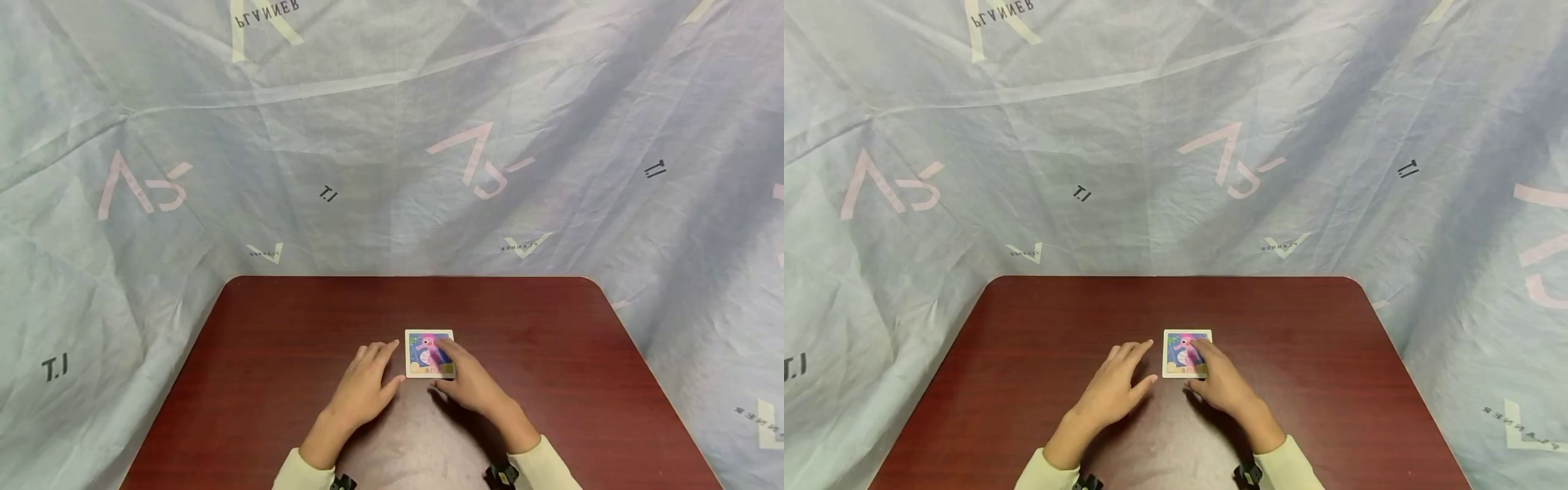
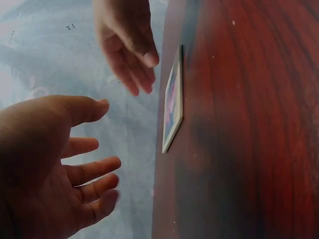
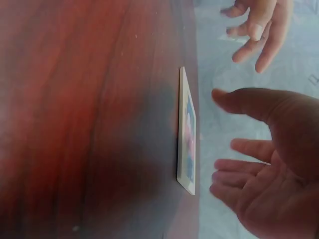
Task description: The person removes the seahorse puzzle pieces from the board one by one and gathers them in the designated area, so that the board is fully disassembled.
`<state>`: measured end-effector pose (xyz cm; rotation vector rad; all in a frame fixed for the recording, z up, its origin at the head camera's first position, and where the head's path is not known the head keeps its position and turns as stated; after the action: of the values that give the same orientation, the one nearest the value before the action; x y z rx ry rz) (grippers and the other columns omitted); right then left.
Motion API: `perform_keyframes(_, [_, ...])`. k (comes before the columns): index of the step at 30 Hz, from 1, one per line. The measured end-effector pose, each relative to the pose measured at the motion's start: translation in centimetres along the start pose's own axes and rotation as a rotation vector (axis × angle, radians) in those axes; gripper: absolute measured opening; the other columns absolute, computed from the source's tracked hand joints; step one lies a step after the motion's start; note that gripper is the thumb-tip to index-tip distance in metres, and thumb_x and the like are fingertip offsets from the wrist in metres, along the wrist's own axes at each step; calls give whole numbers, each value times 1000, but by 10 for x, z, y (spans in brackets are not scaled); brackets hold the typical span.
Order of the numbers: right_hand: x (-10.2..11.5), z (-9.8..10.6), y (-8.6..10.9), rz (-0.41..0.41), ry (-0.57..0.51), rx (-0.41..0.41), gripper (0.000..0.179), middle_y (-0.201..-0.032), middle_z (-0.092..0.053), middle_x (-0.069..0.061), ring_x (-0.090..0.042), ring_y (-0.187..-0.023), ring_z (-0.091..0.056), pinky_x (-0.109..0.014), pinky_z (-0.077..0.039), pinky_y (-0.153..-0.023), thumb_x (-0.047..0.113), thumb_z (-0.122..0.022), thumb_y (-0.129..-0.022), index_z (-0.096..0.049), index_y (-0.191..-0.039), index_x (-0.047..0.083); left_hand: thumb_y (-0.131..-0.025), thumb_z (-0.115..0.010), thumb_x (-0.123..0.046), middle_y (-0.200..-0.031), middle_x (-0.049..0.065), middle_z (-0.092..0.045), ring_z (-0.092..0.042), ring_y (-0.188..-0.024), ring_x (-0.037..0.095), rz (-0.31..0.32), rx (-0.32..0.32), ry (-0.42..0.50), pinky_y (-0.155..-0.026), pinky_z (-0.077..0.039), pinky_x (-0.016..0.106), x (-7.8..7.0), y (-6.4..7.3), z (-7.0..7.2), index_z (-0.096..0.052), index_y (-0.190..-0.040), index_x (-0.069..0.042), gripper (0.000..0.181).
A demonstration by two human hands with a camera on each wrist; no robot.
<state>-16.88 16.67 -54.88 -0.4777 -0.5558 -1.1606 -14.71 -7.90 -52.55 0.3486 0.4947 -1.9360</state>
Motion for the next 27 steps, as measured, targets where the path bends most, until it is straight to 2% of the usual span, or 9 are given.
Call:
perform_keyframes(6, [-2, 2, -17, 14, -36, 5, 85, -162, -46, -28, -47, -152, -43, -59, -39, -121, 11, -89, -81, -48, -154, -2, -100, -72, -32, -120, 8, -69, -65, -106, 20, 69, -29, 98, -87, -57, 42, 1, -6, -4, -61, -144, -11, 50])
perform_keyframes(11, [-6, -1, -29, 17, -53, 10, 93, -161, -46, -29, -50, -151, -43, -61, -37, -122, 13, -94, -74, -49, -154, -3, -100, -71, -31, -111, 3, -70, -66, -96, 17, 132, -28, 185, -82, -55, 38, 2, -16, -7, -65, -138, -11, 44])
perform_keyframes(19, [-13, -12, -40, -27, -39, 51, 100, -154, -50, -24, -38, -137, -56, -53, -46, -116, 18, -100, -68, -51, -152, -4, -99, -71, -29, -104, -4, -67, -63, -90, 11, 167, -14, 214, -80, -53, 35, 0, -31, -11, -70, -131, -11, 37])
perform_keyframes(22, [-11, -12, -42, -42, -22, 66, 101, -151, -50, -22, -35, -135, -55, -50, -47, -115, 19, -100, -69, -49, -153, -5, -99, -72, -28, -102, -4, -65, -61, -88, 11, 174, 0, 225, -79, -52, 34, -1, -36, -15, -71, -129, -10, 35])
perform_keyframes(27, [-9, -9, -43, -54, 49, 88, 104, -153, -49, -24, -39, -141, -49, -52, -45, -116, 30, -97, -74, -45, -156, -6, -98, -73, -26, -102, -3, -65, -58, -86, 11, 194, 24, 230, -77, -50, 33, -1, -44, -24, -71, -128, -7, 35])
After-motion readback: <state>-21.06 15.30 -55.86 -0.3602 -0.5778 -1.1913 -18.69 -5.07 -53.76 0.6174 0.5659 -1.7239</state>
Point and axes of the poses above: each hand's wrist, its own y-axis away from the middle knuckle, its own z-axis out of the back of the hand, x = y × z, the point moved 1 cm from there along -y, towards the middle knuckle
